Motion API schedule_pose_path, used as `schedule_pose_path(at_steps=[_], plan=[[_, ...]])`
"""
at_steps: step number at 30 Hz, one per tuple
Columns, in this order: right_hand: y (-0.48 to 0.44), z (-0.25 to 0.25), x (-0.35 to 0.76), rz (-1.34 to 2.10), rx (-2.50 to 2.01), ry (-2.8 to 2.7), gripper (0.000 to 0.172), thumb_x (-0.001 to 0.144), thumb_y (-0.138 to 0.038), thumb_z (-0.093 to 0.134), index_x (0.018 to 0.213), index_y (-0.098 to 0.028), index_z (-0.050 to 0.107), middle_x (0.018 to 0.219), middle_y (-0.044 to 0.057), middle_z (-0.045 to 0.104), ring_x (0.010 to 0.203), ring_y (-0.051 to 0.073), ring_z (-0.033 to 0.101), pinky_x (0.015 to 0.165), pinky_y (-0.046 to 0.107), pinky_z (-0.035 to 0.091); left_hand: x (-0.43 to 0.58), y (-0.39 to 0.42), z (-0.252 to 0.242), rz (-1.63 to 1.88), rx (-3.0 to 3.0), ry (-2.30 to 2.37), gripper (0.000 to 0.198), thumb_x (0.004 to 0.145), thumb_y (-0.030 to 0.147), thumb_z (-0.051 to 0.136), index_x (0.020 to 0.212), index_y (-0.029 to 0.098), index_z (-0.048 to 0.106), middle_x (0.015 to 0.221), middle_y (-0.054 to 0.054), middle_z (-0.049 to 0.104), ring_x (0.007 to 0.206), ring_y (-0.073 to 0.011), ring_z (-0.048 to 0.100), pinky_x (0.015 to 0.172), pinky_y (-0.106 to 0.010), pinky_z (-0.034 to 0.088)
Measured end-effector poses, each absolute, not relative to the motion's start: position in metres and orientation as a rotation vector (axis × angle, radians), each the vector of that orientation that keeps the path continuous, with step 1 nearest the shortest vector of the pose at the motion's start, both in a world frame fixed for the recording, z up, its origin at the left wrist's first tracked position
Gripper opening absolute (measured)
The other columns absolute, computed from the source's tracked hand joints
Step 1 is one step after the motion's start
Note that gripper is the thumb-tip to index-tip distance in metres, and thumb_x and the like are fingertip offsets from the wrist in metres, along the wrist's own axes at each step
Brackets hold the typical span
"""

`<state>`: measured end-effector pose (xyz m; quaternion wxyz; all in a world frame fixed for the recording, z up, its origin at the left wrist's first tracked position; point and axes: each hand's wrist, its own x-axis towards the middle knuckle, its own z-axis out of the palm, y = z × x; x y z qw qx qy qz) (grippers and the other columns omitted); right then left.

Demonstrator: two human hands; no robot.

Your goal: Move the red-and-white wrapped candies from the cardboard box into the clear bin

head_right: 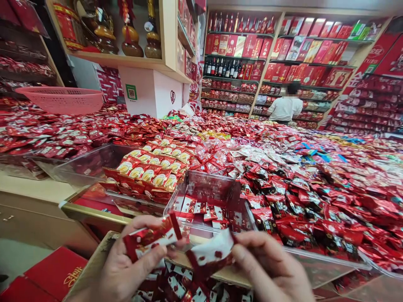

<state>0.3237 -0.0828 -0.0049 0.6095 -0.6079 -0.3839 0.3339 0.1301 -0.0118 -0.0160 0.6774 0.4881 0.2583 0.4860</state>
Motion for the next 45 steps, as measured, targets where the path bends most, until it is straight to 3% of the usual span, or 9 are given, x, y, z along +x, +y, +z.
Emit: schedule_pose_path(at_steps=[5,8,12,17,22,29,34,39,45], plan=[[-0.014,0.046,0.353,0.254,-1.738,-1.572,0.015,0.074,-0.033,0.051,0.081,-0.021,0.056,0.072,0.002,0.063,0.064,0.016,0.057,0.057,0.025,0.044,0.120,0.010,-0.024,1.338,1.476,0.564,0.026,0.071,0.013,0.057,0.094,0.024,0.051,0.085,0.000,0.064,0.066,-0.0127,0.064,0.065,-0.022,0.051],[0.040,0.043,0.345,0.384,-2.063,-2.024,0.013,0.076,-0.018,0.045,0.082,-0.018,0.056,0.075,0.002,0.064,0.066,0.013,0.057,0.058,0.022,0.042,0.121,0.018,-0.035,1.336,1.606,0.504,0.031,0.069,0.006,0.057,0.093,0.025,0.052,0.096,0.000,0.061,0.065,-0.0111,0.063,0.063,-0.020,0.051],[0.081,0.015,0.321,0.569,-2.235,-2.272,0.008,0.066,-0.010,0.059,0.070,-0.016,0.060,0.074,0.002,0.065,0.070,0.014,0.058,0.058,0.021,0.042,0.130,0.017,-0.039,1.359,1.453,0.589,0.024,0.071,0.010,0.057,0.090,0.022,0.050,0.082,-0.001,0.064,0.061,-0.0113,0.062,0.060,-0.020,0.050],[0.092,-0.010,0.303,0.667,-2.388,-2.469,0.014,0.081,-0.026,0.051,0.079,-0.014,0.059,0.082,0.001,0.061,0.072,0.012,0.057,0.066,0.028,0.046,0.129,0.018,-0.041,1.366,1.434,0.616,0.023,0.070,0.012,0.058,0.088,0.023,0.051,0.085,0.000,0.063,0.066,-0.0139,0.063,0.063,-0.023,0.050],[0.093,-0.024,0.302,0.556,-2.433,-2.577,0.014,0.080,-0.023,0.053,0.087,-0.013,0.058,0.092,0.004,0.059,0.084,0.015,0.056,0.074,0.033,0.046,0.116,0.028,-0.047,1.267,1.780,0.598,0.041,0.068,0.002,0.056,0.098,0.029,0.048,0.099,0.001,0.056,0.086,-0.0155,0.059,0.078,-0.026,0.046],[0.093,-0.026,0.301,0.652,-2.320,-2.588,0.009,0.077,-0.019,0.055,0.081,-0.012,0.059,0.081,0.002,0.062,0.075,0.013,0.058,0.068,0.030,0.047,0.114,0.032,-0.054,1.284,1.800,0.589,0.042,0.067,0.002,0.056,0.100,0.027,0.050,0.101,-0.002,0.055,0.091,-0.0181,0.056,0.083,-0.030,0.042],[0.095,0.002,0.309,0.519,-2.173,-2.400,0.008,0.073,-0.015,0.055,0.075,-0.013,0.063,0.076,0.007,0.065,0.073,0.016,0.058,0.062,0.024,0.042,0.119,0.024,-0.046,1.216,1.374,0.514,0.020,0.077,0.024,0.051,0.097,0.021,0.051,0.083,-0.004,0.062,0.070,-0.0157,0.059,0.066,-0.028,0.047],[0.054,0.055,0.308,0.897,-1.614,-1.945,0.041,0.085,-0.045,0.029,0.088,-0.015,0.058,0.082,0.007,0.064,0.067,0.013,0.057,0.059,0.023,0.045,0.127,0.018,-0.023,1.135,1.071,0.612,0.048,0.078,0.029,0.051,0.120,0.022,0.029,0.070,-0.001,0.063,0.057,-0.0109,0.056,0.056,-0.022,0.046],[0.016,0.056,0.301,1.123,-1.358,-1.769,0.025,0.073,-0.042,0.055,0.079,-0.017,0.059,0.068,0.000,0.057,0.059,0.010,0.048,0.054,0.022,0.040,0.131,0.019,-0.014,0.967,1.110,0.594,0.054,0.079,0.032,0.051,0.125,0.020,0.027,0.077,-0.003,0.063,0.052,-0.0082,0.054,0.050,-0.019,0.044]])
